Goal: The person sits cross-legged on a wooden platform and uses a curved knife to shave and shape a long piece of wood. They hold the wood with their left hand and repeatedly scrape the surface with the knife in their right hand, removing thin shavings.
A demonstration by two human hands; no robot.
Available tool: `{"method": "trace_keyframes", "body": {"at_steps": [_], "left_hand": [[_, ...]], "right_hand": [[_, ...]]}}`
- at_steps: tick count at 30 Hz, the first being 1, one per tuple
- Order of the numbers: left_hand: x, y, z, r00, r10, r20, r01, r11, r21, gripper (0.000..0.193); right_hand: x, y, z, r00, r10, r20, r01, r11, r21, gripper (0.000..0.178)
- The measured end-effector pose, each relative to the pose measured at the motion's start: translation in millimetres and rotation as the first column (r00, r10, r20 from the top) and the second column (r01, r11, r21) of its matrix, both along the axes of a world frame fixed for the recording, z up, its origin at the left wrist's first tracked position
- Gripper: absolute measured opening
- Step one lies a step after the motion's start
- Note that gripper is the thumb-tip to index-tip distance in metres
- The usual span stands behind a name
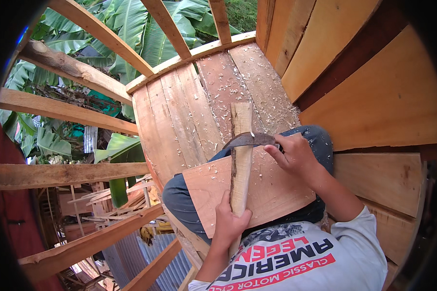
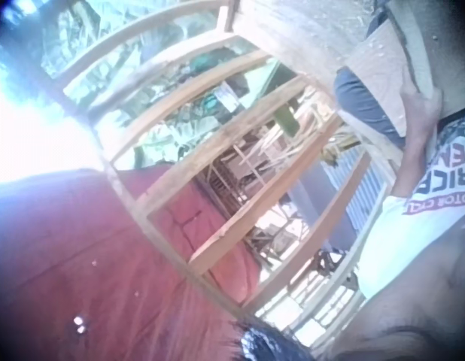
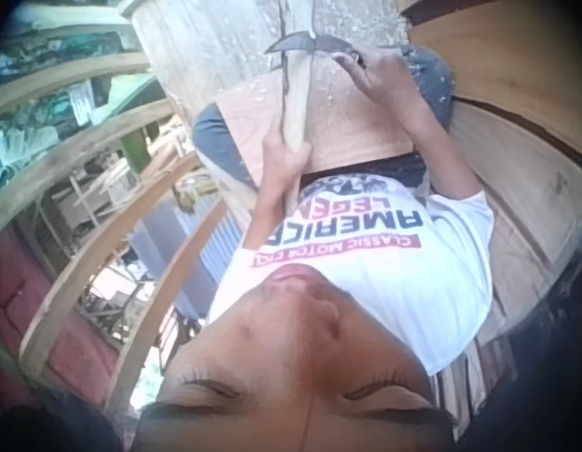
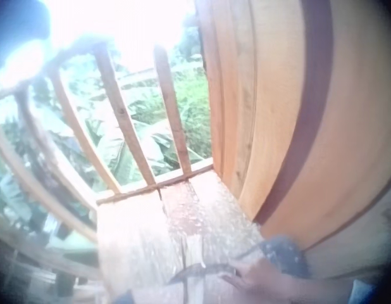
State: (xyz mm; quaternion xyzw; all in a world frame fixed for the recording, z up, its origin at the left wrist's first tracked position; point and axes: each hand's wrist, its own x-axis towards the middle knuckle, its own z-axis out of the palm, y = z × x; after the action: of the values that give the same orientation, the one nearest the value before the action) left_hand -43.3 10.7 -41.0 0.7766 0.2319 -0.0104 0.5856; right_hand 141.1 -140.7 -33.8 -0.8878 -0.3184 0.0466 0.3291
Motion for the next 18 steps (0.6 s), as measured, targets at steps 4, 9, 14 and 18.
{"method": "trace_keyframes", "body": {"at_steps": [4,9,14,18], "left_hand": [[-3,-1,7,0.999,0.035,-0.015,-0.035,0.999,-0.007,0.041],[4,-3,-5,0.987,0.025,0.16,-0.04,0.996,0.085,0.034],[-1,-2,4,1.0,-0.025,-0.01,0.026,0.999,0.019,0.032],[-1,-9,6,1.0,0.028,0.007,-0.028,1.0,-0.006,0.031]], "right_hand": [[-13,2,8,0.976,0.192,0.098,-0.193,0.981,-0.002,0.044],[-7,2,-2,0.987,0.13,0.097,-0.131,0.991,0.008,0.044],[37,-3,3,0.988,-0.118,0.099,0.12,0.993,-0.01,0.04],[14,6,14,0.971,0.195,0.135,-0.178,0.976,-0.13,0.041]]}}
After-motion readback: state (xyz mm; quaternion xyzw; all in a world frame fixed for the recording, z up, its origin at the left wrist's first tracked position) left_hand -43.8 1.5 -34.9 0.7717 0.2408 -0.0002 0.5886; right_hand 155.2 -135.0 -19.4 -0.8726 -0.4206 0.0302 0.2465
